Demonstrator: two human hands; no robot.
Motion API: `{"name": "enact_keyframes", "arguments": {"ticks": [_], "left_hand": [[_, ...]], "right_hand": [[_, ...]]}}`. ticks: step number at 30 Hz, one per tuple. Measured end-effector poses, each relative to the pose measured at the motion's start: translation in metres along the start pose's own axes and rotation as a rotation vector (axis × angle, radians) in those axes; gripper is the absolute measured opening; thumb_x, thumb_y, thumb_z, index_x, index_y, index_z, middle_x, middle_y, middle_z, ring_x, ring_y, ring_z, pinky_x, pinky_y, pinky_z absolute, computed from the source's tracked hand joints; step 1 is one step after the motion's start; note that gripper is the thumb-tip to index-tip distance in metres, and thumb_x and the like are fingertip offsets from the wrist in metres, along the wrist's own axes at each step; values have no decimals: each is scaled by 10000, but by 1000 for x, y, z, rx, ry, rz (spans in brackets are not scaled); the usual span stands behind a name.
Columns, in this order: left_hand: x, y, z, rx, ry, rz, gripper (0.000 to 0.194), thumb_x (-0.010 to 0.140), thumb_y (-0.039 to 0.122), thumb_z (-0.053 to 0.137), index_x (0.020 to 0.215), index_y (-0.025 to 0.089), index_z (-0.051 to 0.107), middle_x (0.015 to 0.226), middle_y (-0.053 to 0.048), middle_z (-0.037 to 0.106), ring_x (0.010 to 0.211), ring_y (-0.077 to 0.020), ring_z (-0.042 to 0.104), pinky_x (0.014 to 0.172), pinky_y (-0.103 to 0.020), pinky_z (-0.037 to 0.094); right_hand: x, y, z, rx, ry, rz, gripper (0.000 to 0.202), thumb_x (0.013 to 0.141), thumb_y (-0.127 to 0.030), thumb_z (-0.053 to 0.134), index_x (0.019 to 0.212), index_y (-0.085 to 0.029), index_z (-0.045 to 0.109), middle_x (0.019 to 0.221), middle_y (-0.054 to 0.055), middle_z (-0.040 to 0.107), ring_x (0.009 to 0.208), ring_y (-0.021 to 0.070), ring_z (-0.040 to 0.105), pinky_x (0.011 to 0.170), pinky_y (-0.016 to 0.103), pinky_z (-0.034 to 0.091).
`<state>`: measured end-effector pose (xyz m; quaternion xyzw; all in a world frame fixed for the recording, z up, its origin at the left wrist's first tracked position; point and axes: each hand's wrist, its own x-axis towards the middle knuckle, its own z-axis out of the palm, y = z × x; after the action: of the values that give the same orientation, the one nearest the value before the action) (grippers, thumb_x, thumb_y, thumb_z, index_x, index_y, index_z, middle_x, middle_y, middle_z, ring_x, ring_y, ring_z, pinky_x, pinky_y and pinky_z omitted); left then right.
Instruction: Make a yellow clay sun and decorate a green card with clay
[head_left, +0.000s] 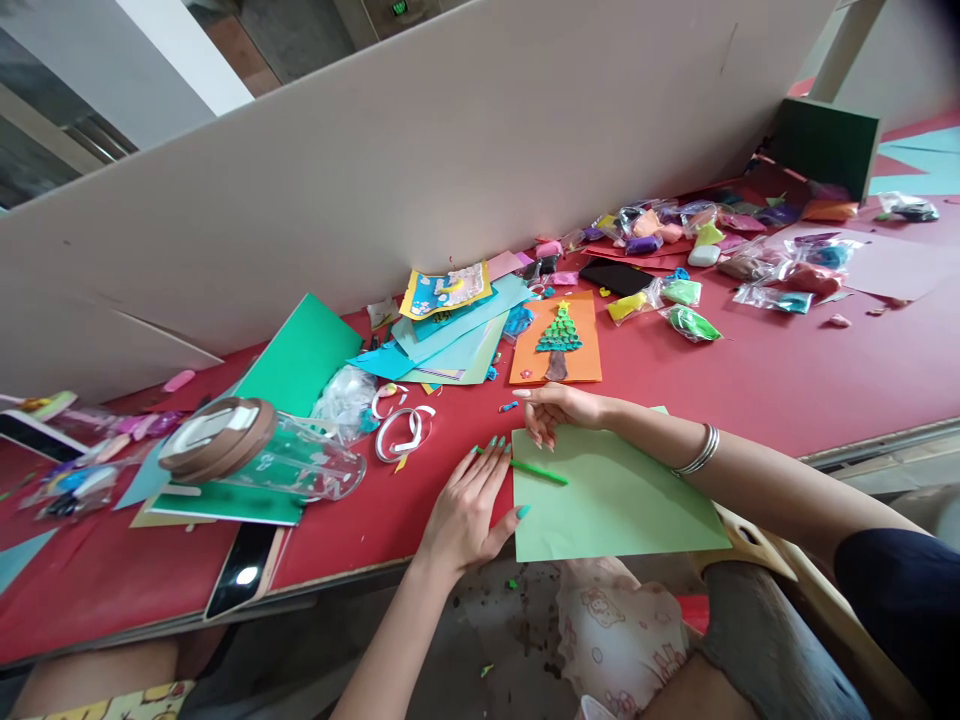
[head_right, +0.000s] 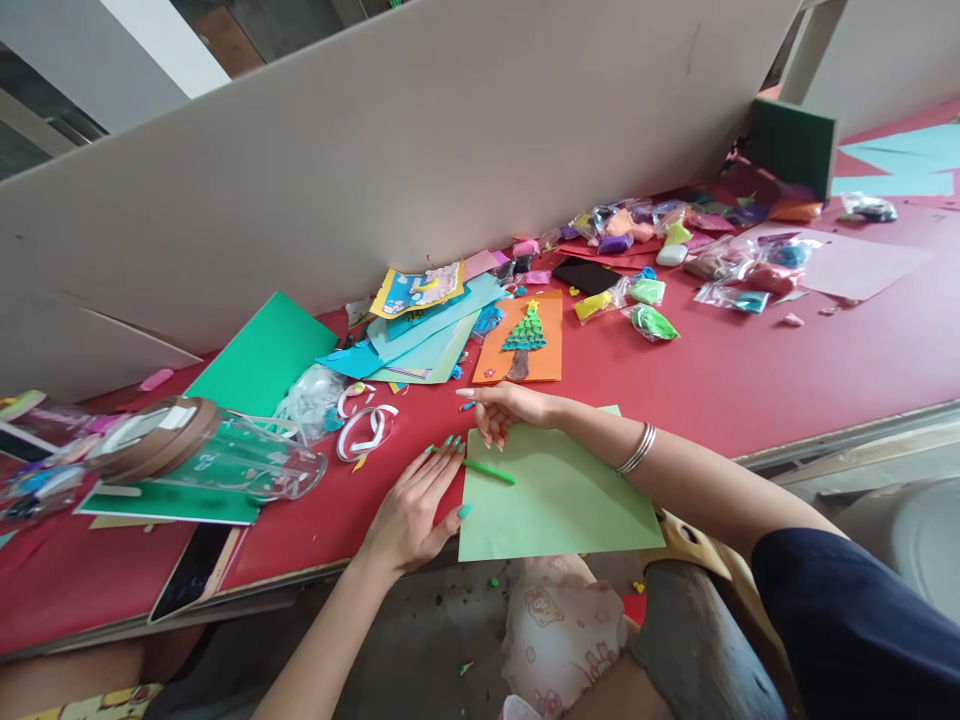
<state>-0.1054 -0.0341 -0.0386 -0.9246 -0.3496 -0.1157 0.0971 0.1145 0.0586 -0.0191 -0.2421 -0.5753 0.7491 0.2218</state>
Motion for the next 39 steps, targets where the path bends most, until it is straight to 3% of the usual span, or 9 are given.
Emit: {"name": "enact_keyframes", "arguments": {"ticks": [4,14,20,25,29,34,39], "left_hand": [[4,-2,-3,-18,-49,-4,634,896,491,293,1290,20,449,1289,-192,519,1209,-284,487,1007,-455,404],[-35,7,-14,-7,109,107,648,883,359,385,1429,62,203,1274,-168,542,1219,-287,475,987,-424,422],[-20,7,-6,2,7,35,720,899,504,277,1441,52,134,1341,-187,468,1274,-293,406,1012,-433,379],[-8,1,-5,-25,-65,-25,727,892,547,280,1436,75,175,1393,-161,411,1312,-283,349,1043,-427,336],[-16,1,-7,-11,-48,8,696,886,524,321,1423,90,232,1423,-150,367,1337,-293,297,1059,-451,293],[-26,8,-5,-23,-38,69,665,898,439,326,1431,66,188,1388,-154,421,1320,-259,340,1059,-411,298],[-13,9,-2,2,-75,10,689,902,488,283,1425,48,197,1397,-162,403,1312,-271,351,1060,-437,291]], "right_hand": [[1,0,-1,-2,2,9,591,760,-633,507,549,-87,584,529,70,616,419,118,564,467,235,469],[0,1,-1,-2,-8,-8,567,782,-610,484,557,-100,583,531,52,608,425,120,565,479,249,478],[-2,-3,1,-23,-4,17,578,763,-633,501,549,-103,587,525,56,611,422,115,556,476,241,474],[-2,-3,2,-10,5,1,569,766,-624,506,542,-107,584,516,56,613,429,121,560,475,245,481],[-2,-2,1,1,5,1,559,796,-598,483,551,-106,584,520,54,612,420,120,558,472,244,480],[-2,-2,1,-7,8,-6,551,826,-566,466,554,-101,581,520,61,611,428,124,563,480,246,483],[-1,-2,1,3,9,1,545,798,-586,498,565,-101,582,519,62,614,436,125,567,462,239,474]]}}
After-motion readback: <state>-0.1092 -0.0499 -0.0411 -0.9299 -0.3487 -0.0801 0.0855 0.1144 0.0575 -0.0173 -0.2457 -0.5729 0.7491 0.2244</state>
